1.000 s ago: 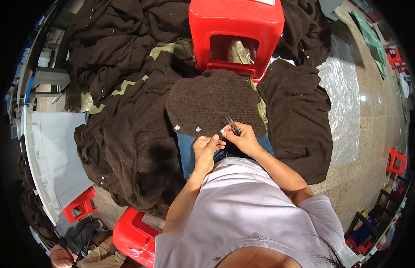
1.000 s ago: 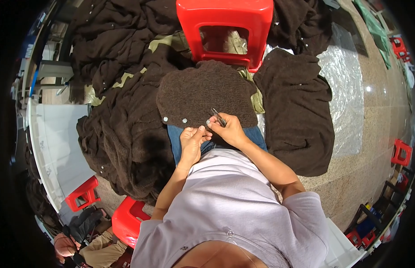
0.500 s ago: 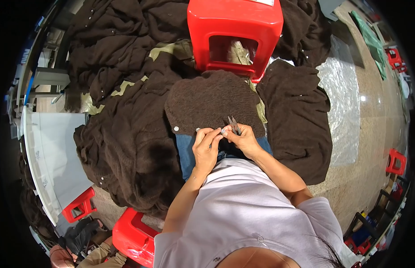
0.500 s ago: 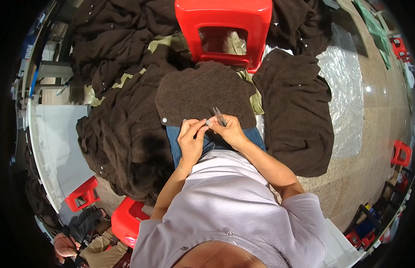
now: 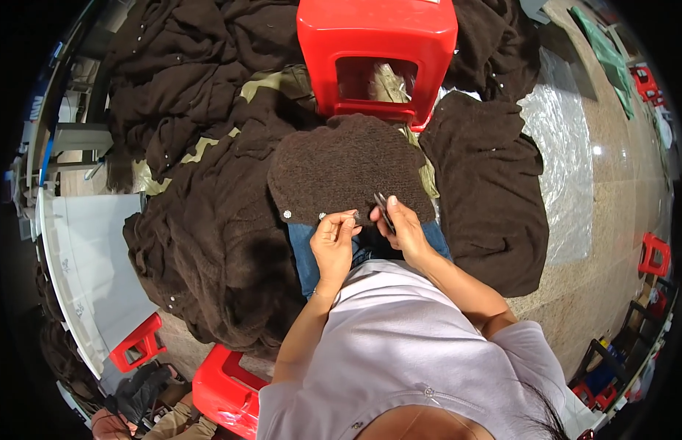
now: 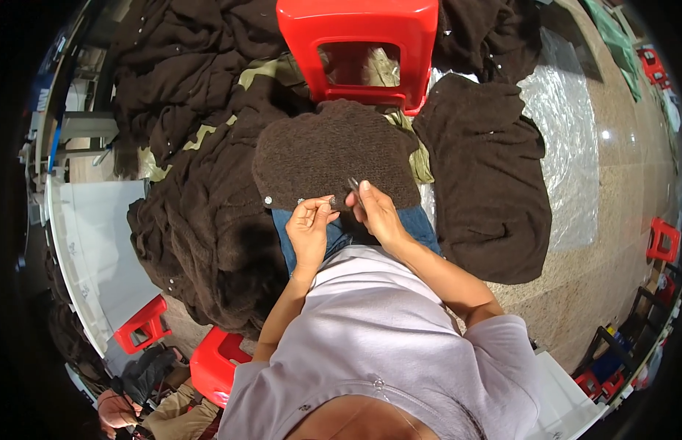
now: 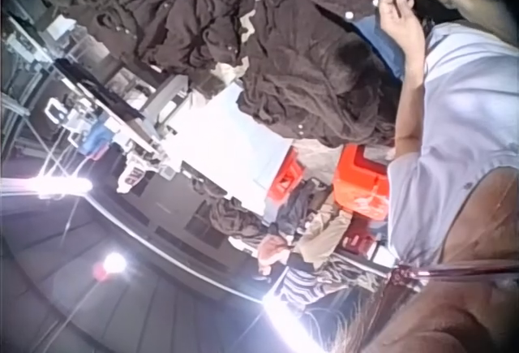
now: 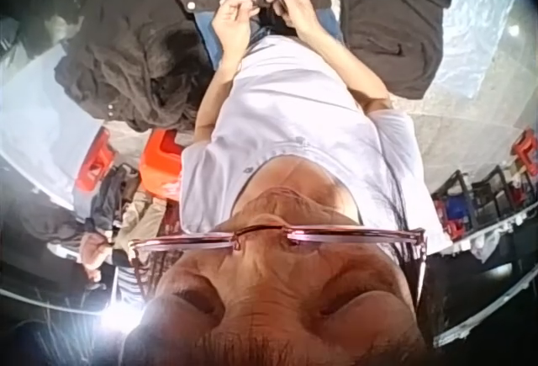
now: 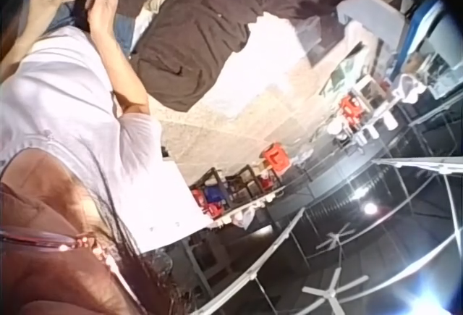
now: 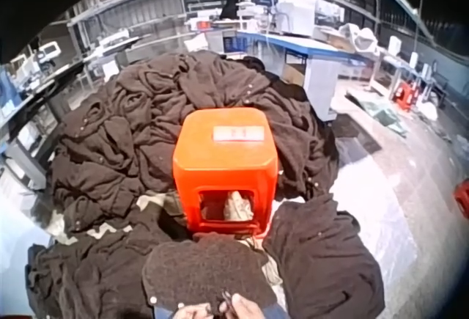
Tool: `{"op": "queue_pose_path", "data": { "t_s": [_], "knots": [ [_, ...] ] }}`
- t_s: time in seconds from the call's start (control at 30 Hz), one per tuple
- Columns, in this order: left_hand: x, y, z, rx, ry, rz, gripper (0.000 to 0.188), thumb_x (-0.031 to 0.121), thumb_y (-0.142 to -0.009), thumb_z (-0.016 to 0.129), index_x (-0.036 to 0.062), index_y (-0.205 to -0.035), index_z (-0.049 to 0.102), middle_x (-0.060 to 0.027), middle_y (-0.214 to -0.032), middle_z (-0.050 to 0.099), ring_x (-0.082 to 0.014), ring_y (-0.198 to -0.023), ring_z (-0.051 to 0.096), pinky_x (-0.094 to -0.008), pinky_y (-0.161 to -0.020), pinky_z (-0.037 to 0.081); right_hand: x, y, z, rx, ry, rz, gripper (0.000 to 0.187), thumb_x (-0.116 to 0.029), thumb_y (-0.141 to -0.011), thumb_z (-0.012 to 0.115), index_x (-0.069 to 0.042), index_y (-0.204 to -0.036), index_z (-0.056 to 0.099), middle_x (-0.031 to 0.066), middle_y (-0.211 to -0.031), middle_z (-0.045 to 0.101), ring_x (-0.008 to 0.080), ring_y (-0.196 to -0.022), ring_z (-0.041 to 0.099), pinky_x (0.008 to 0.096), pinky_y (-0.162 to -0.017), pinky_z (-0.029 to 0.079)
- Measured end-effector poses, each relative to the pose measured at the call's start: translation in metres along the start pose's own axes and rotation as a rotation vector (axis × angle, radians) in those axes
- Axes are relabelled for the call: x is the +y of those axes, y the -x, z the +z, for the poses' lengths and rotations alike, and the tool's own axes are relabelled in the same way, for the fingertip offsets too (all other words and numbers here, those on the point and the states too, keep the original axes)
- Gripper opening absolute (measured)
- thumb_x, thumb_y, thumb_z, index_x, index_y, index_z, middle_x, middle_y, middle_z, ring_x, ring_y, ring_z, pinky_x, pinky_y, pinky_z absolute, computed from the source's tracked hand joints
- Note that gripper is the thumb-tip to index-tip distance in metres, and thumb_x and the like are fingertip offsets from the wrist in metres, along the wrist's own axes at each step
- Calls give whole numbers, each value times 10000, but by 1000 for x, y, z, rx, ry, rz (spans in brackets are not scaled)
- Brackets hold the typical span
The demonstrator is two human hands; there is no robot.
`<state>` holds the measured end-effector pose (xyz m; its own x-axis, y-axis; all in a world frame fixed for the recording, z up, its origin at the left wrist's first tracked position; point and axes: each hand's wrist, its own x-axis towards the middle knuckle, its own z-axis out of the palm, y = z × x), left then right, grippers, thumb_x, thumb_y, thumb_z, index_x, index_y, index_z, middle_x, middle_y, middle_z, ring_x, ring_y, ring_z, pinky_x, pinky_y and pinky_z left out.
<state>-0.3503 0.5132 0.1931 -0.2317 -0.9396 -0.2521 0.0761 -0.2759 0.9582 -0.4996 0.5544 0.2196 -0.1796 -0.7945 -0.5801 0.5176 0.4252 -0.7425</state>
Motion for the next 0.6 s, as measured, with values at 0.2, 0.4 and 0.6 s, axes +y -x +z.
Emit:
{"op": "queue_pose_path", "data": {
  "t_s": [0.2, 0.4, 0.6],
  "knots": [
    [3, 0, -1, -25, 53, -45, 51, 11, -949, 579, 3, -994, 602, -157, -1143, 647, -152, -1004, 623, -287, -823, 559, 10, 7, -3, -160, 130, 136, 472, -421, -1013, 455, -58, -762, 622, -75, -499, 344, 33, -419, 246, 240, -391, 140],
    [1, 1, -3, -53, 61, -24, 52, 22, -948, 587, 13, -995, 607, -160, -1165, 642, -146, -1012, 615, -280, -831, 537, 9, 4, 1, -156, 144, 170, 435, -375, -1003, 507, -54, -734, 624, -94, -485, 322, 23, -409, 220, 248, -388, 124],
    [1, 2, -4, -75, 40, -10, 56, 23, -945, 594, 5, -996, 606, -169, -1177, 635, -143, -1009, 612, -277, -840, 531, -1, 6, 4, -121, 137, 241, 438, -349, -987, 532, -36, -697, 633, -71, -487, 376, 30, -434, 260, 255, -419, 166]
  ]
}}
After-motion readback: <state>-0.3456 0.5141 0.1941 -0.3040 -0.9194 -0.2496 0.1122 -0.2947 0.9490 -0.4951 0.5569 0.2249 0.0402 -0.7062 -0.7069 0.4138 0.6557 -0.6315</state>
